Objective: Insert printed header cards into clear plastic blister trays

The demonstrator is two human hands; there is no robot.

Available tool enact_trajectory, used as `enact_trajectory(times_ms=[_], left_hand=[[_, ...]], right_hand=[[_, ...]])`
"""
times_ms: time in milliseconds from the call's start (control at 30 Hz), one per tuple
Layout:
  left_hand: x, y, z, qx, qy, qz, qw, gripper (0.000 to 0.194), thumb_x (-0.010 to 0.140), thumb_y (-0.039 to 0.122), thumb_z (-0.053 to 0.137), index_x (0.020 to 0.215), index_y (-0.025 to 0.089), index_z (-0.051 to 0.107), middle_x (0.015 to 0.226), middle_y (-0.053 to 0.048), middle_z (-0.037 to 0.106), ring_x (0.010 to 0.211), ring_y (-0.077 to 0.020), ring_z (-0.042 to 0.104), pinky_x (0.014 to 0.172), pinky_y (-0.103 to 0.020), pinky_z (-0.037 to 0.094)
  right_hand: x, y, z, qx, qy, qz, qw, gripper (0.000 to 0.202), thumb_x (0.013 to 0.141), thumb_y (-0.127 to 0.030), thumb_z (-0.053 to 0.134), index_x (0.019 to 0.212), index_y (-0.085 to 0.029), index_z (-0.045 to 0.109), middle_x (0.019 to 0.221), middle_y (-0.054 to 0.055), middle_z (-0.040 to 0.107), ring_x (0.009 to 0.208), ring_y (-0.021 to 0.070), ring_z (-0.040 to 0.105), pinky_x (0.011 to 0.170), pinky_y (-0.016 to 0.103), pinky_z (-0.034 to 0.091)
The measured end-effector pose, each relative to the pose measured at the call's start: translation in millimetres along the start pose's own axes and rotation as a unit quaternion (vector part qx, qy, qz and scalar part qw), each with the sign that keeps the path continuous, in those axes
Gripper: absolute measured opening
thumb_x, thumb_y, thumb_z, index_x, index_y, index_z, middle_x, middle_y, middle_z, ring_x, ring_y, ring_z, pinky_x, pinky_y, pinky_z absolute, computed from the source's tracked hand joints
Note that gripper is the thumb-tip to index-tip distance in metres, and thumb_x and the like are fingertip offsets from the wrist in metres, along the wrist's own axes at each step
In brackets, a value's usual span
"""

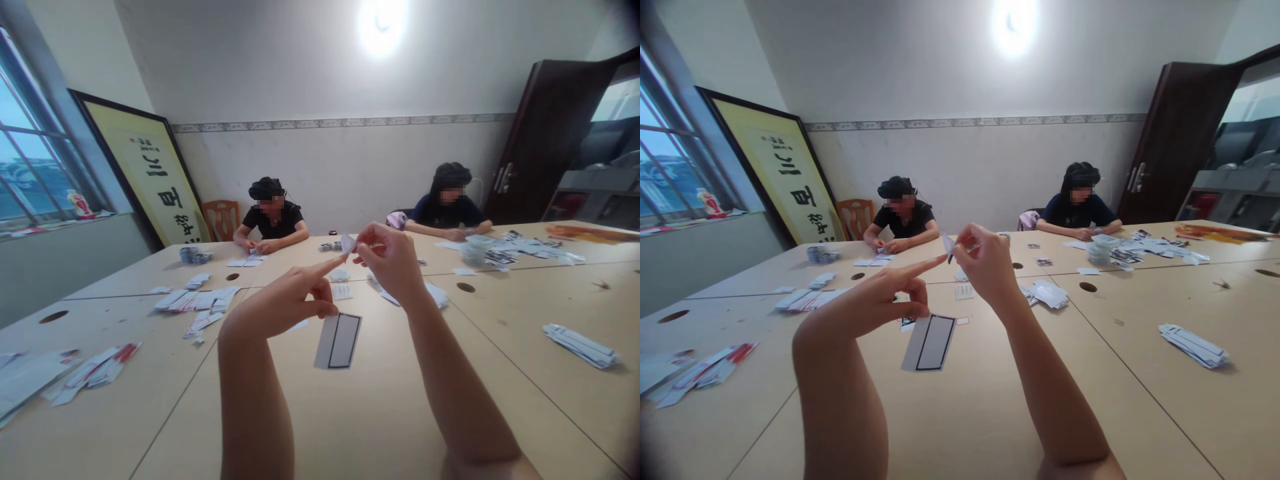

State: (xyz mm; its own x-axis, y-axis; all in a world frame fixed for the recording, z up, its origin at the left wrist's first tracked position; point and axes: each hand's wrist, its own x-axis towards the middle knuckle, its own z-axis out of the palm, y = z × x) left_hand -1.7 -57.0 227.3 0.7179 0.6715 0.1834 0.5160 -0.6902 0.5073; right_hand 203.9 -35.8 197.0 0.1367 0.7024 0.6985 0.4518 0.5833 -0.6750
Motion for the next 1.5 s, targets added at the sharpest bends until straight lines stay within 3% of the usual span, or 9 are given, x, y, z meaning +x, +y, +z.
enact_trajectory(times_ms=[400, 633, 967, 1300, 1500], left_hand=[[0.9, 2.1, 11.4, 0.039, 0.015, -0.050, 0.998, 0.081, 0.087, 0.027, 0.055, 0.160, 0.026, 0.021, 0.083, 0.001, 0.070, 0.075, -0.0157, 0.062, 0.069, -0.025, 0.046], [3.5, 4.7, 14.4, 0.035, 0.009, -0.064, 0.997, 0.084, 0.088, 0.029, 0.056, 0.162, 0.025, 0.015, 0.083, 0.000, 0.070, 0.075, -0.0166, 0.064, 0.068, -0.025, 0.046], [4.0, 13.5, 15.6, 0.068, 0.036, -0.078, 0.994, 0.077, 0.085, 0.022, 0.055, 0.158, 0.022, 0.029, 0.081, 0.000, 0.070, 0.075, -0.0183, 0.062, 0.067, -0.026, 0.046], [0.6, 11.2, 16.3, 0.060, 0.035, -0.065, 0.996, 0.081, 0.087, 0.027, 0.056, 0.160, 0.023, 0.020, 0.083, 0.000, 0.069, 0.074, -0.0171, 0.063, 0.066, -0.025, 0.045], [-0.9, 12.0, 14.9, 0.059, 0.013, -0.078, 0.995, 0.088, 0.090, 0.026, 0.054, 0.162, 0.026, 0.005, 0.087, 0.000, 0.069, 0.077, -0.0162, 0.062, 0.070, -0.026, 0.045]], right_hand=[[-3.4, -5.7, -3.1, 0.062, -0.032, -0.014, 0.997, 0.006, 0.079, -0.024, 0.059, 0.076, -0.020, 0.062, 0.075, 0.000, 0.068, 0.069, 0.0153, 0.069, 0.063, 0.029, 0.056], [-5.4, -11.2, -4.4, 0.042, -0.027, -0.021, 0.999, 0.010, 0.080, -0.025, 0.062, 0.082, -0.019, 0.070, 0.078, 0.002, 0.072, 0.071, 0.0152, 0.070, 0.062, 0.027, 0.058], [-7.8, -14.3, -2.5, 0.024, -0.054, -0.033, 0.998, 0.019, 0.083, -0.029, 0.068, 0.097, -0.020, 0.077, 0.094, 0.004, 0.078, 0.079, 0.0155, 0.073, 0.066, 0.027, 0.061], [-7.2, -15.2, -5.0, 0.060, -0.070, -0.038, 0.995, 0.025, 0.092, -0.038, 0.059, 0.095, -0.021, 0.077, 0.096, 0.004, 0.075, 0.084, 0.0140, 0.068, 0.068, 0.025, 0.054], [-3.8, -10.1, -4.7, 0.117, -0.086, -0.027, 0.989, 0.020, 0.093, -0.035, 0.059, 0.095, -0.023, 0.074, 0.093, 0.002, 0.075, 0.086, 0.0143, 0.066, 0.071, 0.026, 0.050]])
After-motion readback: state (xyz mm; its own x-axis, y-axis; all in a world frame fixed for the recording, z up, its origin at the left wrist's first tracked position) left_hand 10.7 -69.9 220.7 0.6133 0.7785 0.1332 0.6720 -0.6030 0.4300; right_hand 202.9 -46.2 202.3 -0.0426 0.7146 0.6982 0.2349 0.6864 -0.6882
